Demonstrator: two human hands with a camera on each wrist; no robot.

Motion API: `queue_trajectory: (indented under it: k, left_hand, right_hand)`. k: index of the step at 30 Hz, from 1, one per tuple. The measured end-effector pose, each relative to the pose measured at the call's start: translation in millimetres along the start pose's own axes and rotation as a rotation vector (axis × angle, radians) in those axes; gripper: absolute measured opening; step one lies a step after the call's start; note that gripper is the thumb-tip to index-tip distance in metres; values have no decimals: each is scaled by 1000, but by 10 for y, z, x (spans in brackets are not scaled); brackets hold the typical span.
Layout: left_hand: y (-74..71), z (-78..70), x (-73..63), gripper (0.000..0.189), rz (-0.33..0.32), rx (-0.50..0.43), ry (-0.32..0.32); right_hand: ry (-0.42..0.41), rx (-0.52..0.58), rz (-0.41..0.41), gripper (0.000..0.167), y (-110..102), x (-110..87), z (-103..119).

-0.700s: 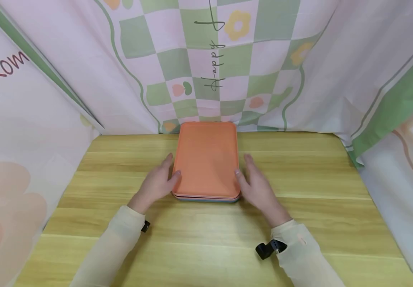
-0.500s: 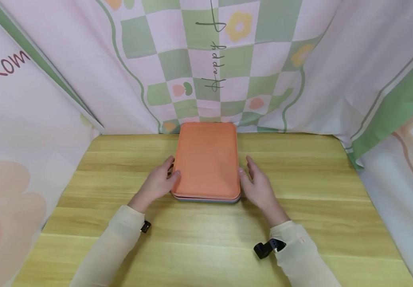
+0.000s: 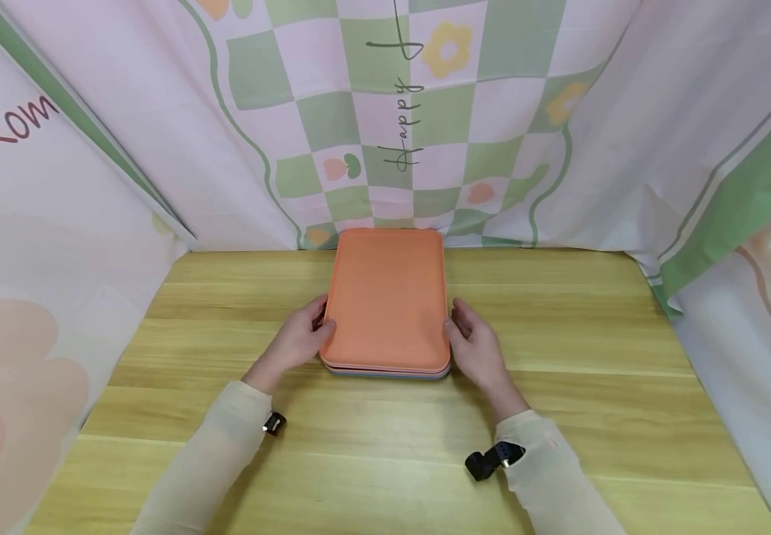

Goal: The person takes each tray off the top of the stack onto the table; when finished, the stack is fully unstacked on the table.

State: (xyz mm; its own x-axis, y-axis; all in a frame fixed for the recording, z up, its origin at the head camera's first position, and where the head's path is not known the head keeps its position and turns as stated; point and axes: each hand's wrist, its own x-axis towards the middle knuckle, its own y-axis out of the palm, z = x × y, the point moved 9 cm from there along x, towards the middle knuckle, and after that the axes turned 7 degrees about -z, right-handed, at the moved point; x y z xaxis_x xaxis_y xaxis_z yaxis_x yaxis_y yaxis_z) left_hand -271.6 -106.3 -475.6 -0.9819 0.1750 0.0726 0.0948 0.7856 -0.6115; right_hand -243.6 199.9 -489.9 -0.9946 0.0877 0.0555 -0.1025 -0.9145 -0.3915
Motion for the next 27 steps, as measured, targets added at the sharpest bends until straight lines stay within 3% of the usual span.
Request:
queue_trajectory:
  k: [8, 16, 27]
  left_hand:
    - [10, -20, 16, 47, -31, 84, 33]
    - [7, -86, 12, 44, -51, 142, 21]
    - [-73, -177, -9, 47, -136, 171, 0]
  right_hand:
    - [-22, 15, 8, 55, 84, -3, -5]
    - [-40, -30, 15, 55, 111, 0, -11]
    - [-49, -66, -2, 54, 128, 1, -7]
